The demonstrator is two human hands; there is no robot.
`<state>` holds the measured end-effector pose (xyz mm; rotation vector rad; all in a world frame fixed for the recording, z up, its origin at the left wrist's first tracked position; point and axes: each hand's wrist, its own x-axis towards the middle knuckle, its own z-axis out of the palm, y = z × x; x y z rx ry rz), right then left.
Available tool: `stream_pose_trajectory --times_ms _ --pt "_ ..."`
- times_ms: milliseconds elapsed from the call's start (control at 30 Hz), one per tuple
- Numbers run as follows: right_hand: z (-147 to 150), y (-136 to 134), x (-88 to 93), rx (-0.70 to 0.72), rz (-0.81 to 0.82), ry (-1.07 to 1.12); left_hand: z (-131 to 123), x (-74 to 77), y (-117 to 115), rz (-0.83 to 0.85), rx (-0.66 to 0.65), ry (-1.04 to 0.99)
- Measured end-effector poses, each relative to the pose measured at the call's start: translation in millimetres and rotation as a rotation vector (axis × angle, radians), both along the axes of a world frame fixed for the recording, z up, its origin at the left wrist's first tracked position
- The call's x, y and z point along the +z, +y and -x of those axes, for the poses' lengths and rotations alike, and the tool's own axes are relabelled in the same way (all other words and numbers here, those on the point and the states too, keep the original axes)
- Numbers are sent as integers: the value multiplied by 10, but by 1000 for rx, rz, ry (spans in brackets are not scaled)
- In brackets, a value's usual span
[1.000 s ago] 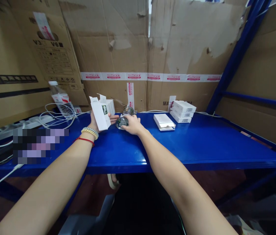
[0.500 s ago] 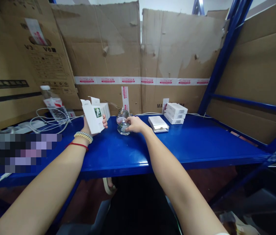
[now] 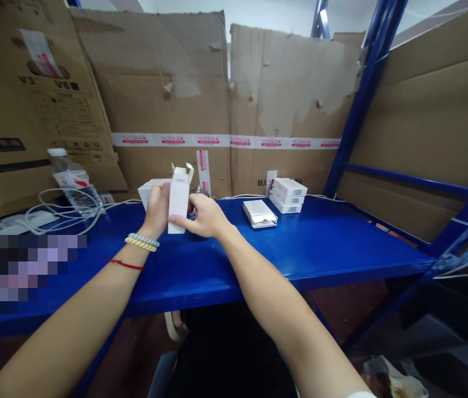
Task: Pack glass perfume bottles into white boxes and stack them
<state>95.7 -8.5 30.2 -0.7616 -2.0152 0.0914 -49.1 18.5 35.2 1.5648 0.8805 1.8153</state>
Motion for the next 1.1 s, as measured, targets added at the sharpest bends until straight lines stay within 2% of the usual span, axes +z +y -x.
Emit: stream_pose_trajectory --times_ms 67,200,267,400,467,567,667,733,833,933,1100 --pt "18 25 -29 -83 -36 -6 32 33 -49 -99 66 80" --pt "46 58 -68 -167 -126 7 81 133 -172 -277 -151 242" --pt "52 53 -67 -121 -189 -1 83 156 -196 -299 -135 275" --pt "-18 104 -50 26 -235 -9 161 109 -60 -171 61 61" --pt "-105 204 -67 -85 -153 121 257 57 71 -104 104 -60" --pt "-264 398 -149 -329 99 212 417 -20 247 -2 85 -134" --pt "-385 532 -255 -442 306 90 533 -87 341 169 43 -108" --pt "-419 569 -313 -452 381 5 578 -131 366 285 -1 -64" --pt "-416 584 -371 -382 395 -109 608 -189 377 387 -60 -14" --pt "-403 597 -400 -317 347 -210 613 -205 377 392 -64 1" --pt "-417 617 -418 -343 303 -246 608 -135 388 265 30 28"
